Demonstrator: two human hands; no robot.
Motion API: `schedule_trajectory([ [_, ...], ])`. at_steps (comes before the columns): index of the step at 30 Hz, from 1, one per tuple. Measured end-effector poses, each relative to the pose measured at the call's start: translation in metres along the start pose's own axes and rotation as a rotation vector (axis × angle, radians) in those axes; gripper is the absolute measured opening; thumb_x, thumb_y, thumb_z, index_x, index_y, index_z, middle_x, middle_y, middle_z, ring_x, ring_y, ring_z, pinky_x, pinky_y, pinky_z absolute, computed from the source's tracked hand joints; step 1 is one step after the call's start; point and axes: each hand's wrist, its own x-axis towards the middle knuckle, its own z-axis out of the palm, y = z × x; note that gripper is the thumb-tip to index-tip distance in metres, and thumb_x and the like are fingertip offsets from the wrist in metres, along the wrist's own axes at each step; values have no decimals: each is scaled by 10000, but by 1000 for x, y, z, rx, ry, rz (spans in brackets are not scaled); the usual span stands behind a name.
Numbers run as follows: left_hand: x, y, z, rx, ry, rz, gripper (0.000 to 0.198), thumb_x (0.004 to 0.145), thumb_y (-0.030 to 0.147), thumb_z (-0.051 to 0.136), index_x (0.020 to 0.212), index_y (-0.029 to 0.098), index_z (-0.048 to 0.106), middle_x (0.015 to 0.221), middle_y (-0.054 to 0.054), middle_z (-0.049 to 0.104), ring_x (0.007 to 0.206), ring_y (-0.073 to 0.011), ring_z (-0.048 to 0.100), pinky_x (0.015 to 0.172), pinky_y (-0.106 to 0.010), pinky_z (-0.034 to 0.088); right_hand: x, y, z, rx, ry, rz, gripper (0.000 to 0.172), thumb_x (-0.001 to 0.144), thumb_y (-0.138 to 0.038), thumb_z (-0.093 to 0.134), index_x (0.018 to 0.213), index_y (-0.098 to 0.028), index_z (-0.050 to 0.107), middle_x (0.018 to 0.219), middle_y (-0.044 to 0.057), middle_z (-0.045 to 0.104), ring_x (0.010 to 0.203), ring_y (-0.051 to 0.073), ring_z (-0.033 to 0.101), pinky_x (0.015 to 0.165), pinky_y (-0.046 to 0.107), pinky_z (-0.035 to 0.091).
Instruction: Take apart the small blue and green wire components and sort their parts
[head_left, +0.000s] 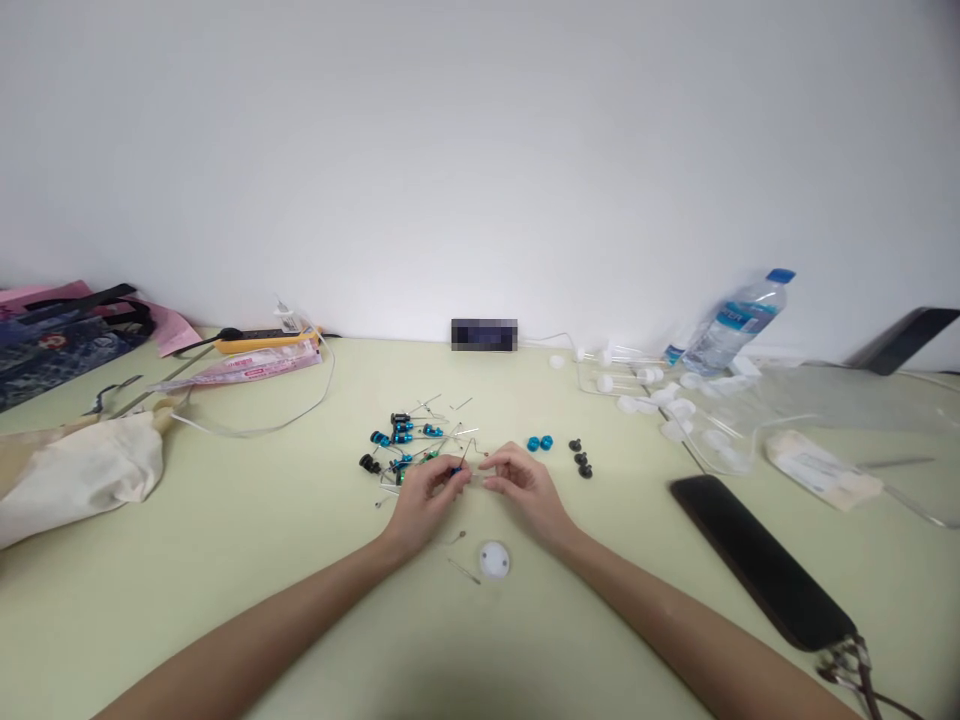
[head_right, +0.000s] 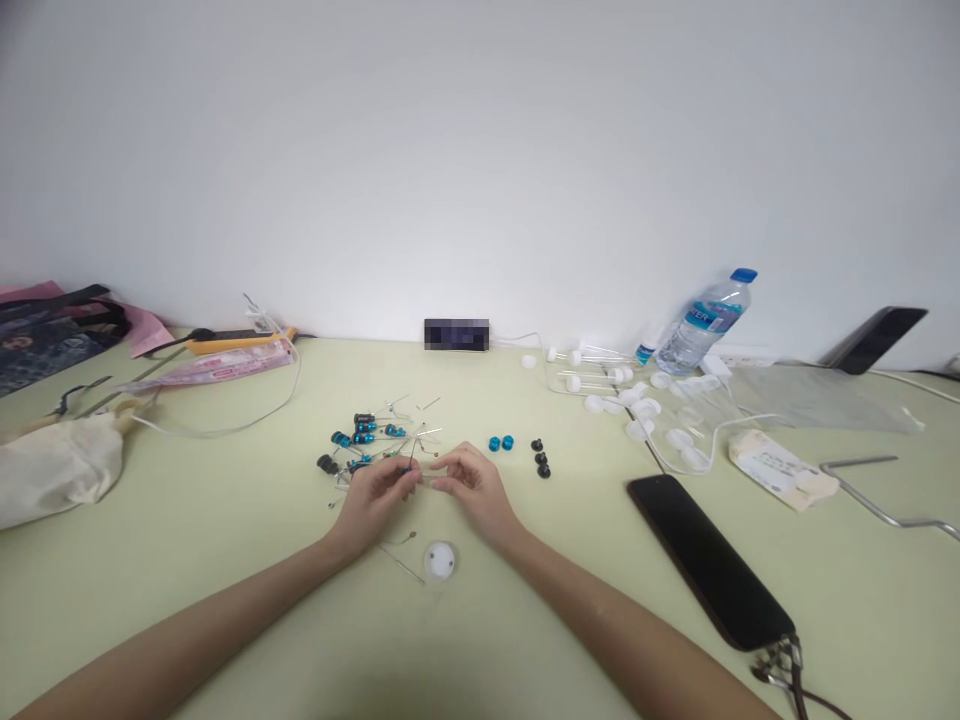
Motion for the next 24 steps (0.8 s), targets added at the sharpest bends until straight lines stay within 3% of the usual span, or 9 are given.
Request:
schedule_trajectory([
  [2,1,-1,0,-26,18,-18,190,860,323,530,790,175,627,655,4,572,608,-129,503,587,-227,397,1,3,0,101,-36,96,308,845,-465,573,943,-177,627,667,-13,501,552,113,455,522,240,361],
  [5,3,-3,-1,-50,32,-34,182,857,321,538,794,175,628,661,1,574,613,-130,504,590,-227,402,-1,3,1,153,-160,208,440,931,-520,368,812,-154,583,560,-14,510,425,88,384,435,228,278],
  [7,4,-4,-1,-53,22,-44,178,857,316,540,794,176,630,652,2,574,611,-130,501,587,-226,397,-3,1,2,106,-185,203,386,930,-487,407,770,-165,548,574,-23,511,419,78,358,436,225,273],
  [11,5,-5,-1,-80,-26,-78,196,862,320,532,785,169,631,625,7,562,597,-127,499,576,-224,388,-8,-2,3,-177,-88,17,239,941,-339,443,853,-186,604,635,-15,518,523,109,437,527,240,365],
  [14,4,-5,-1,-105,-35,-91,208,858,336,537,787,166,634,628,6,565,597,-128,504,577,-226,393,-11,0,2,-351,-52,-212,292,950,-239,384,1028,-220,664,834,50,595,736,157,539,693,292,434],
  [16,4,-5,-2,-112,-4,-85,205,856,341,542,797,167,632,650,2,575,609,-131,514,593,-229,406,-11,1,3,-333,-33,-278,352,956,-226,340,1156,-245,629,922,67,593,783,164,538,724,311,444],
  [20,3,-3,-2,-79,76,-54,191,851,341,551,805,174,630,668,-4,590,618,-134,518,607,-232,418,-7,0,3,-82,-20,-47,378,975,-346,324,1227,-195,562,817,49,594,599,128,498,559,261,422],
  [22,3,-2,-2,-46,85,-33,195,850,350,551,804,181,636,673,-5,598,618,-136,522,607,-233,418,-5,-2,2,8,-89,93,408,968,-420,333,1089,-153,617,701,29,587,527,117,472,495,241,382],
  [24,2,-1,-2,-19,85,-22,198,848,358,553,803,187,643,672,-3,603,614,-137,524,607,-236,417,-5,-4,3,-8,-143,123,403,951,-446,379,914,-147,647,632,12,570,511,114,457,500,239,372],
])
